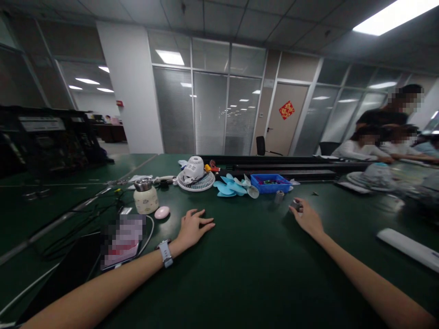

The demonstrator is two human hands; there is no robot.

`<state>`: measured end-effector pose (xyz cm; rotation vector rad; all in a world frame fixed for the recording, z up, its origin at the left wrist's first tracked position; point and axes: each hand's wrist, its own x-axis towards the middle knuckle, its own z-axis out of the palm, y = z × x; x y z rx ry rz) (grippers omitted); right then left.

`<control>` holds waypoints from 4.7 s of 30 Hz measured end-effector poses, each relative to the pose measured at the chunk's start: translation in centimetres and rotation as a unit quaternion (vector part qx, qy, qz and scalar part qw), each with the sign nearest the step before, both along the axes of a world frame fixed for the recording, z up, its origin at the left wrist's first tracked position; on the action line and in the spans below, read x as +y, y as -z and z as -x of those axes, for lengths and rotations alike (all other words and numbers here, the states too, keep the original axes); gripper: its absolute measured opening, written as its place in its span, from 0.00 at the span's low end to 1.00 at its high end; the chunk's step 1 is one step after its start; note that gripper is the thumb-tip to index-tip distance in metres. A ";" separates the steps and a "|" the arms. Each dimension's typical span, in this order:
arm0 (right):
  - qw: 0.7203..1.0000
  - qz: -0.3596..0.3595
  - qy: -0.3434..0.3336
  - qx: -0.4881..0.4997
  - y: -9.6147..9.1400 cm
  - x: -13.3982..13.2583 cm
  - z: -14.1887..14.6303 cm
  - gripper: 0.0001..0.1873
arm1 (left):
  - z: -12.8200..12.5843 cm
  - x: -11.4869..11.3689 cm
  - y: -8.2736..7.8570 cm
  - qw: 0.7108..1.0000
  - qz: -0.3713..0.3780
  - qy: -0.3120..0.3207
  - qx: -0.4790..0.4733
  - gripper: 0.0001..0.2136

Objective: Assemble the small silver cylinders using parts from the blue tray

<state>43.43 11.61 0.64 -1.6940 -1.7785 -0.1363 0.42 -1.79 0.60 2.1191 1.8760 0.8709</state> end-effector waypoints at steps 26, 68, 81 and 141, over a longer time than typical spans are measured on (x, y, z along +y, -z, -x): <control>0.925 0.086 -0.368 -0.020 -1.6 -8.5 24.4 0.18 | -0.1 0.9 -0.8 0.991 -0.035 -0.037 -0.120 0.16; 0.998 0.007 -0.029 0.053 0.5 2.9 -1.2 0.24 | 0.7 1.6 0.7 0.995 -0.026 -0.036 -0.087 0.18; 0.988 -0.022 0.032 -0.151 -2.4 5.6 2.1 0.24 | 0.5 1.3 0.7 0.995 -0.033 -0.036 -0.088 0.17; 0.978 -0.164 0.031 -0.122 -2.3 2.2 6.1 0.19 | -0.5 0.7 -1.2 0.996 0.011 0.074 -0.047 0.21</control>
